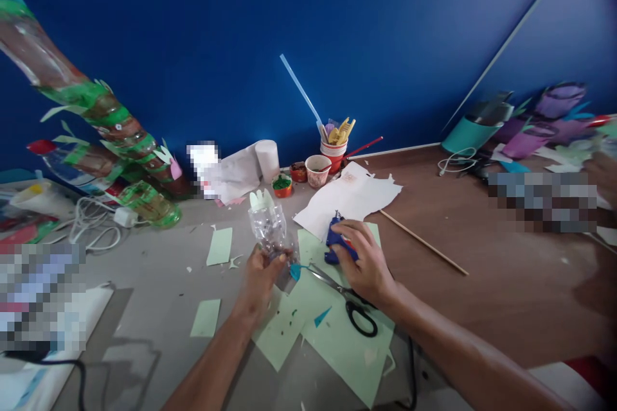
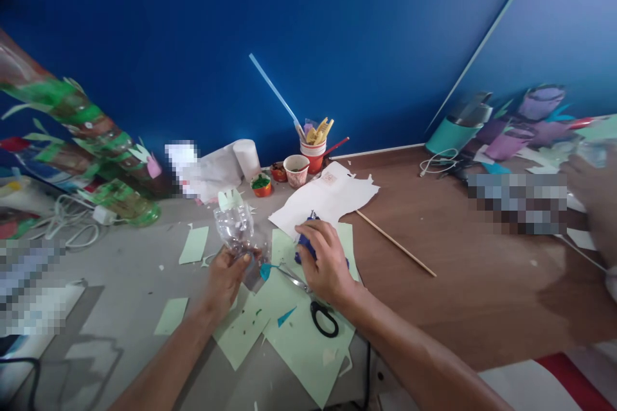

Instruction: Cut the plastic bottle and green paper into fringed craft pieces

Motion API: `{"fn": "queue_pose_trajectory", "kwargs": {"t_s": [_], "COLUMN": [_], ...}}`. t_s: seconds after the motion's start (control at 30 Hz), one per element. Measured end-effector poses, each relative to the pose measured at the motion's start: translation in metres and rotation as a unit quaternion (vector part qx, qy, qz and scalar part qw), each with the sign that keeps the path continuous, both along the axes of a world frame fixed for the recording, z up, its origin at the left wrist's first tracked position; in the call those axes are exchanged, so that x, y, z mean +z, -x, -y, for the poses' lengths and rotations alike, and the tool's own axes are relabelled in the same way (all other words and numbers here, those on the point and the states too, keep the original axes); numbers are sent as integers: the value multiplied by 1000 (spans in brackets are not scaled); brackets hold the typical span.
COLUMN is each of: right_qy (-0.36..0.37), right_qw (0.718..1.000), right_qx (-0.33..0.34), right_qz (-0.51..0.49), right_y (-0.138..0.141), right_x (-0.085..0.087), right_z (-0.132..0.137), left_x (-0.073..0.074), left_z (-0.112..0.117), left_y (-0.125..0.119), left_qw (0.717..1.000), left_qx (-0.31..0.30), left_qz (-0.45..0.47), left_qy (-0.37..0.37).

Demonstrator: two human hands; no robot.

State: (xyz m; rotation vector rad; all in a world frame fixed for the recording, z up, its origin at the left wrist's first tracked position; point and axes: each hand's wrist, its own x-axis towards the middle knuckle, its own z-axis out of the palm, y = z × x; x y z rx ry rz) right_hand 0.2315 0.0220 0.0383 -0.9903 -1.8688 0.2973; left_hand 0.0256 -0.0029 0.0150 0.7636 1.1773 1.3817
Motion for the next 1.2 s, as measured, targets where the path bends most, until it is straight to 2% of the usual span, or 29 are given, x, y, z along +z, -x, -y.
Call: {"fn": "queue_pose_trajectory", "kwargs": {"t_s": [0.23,0.37,0.53,0.63,0.9,1.1,1.2], "right_qy": [7,0,32,10,-13,-4,-1], "right_qw": [999,999,999,999,1000,999,999], "right_qx": [-16,-28,-29,-40,13,22,-7], "right_qz": [-27,-19,3,4,-20,-41,-37], "right_y": [-2,-2,-4,-3,2,1,1], "right_x": [2,-1,-3,-4,1,1,-2], "right_z": [-1,-3,-5,-5,-1,0,1], "left_x": [6,3,-2,-2,2,-2,-7], "left_z": [-3,-4,-6,-7,-5,-3,-1], "left_y": [3,3,4,5,0,-2,-2], "left_qw": [1000,1000,999,999,998,997,995], "left_qx": [28,29,29,39,36,33,38], "left_qz": [-8,-8,-10,-14,-39,-61,-83], "left_qy": [10,-10,-21,-31,-26,-24,-25]}}
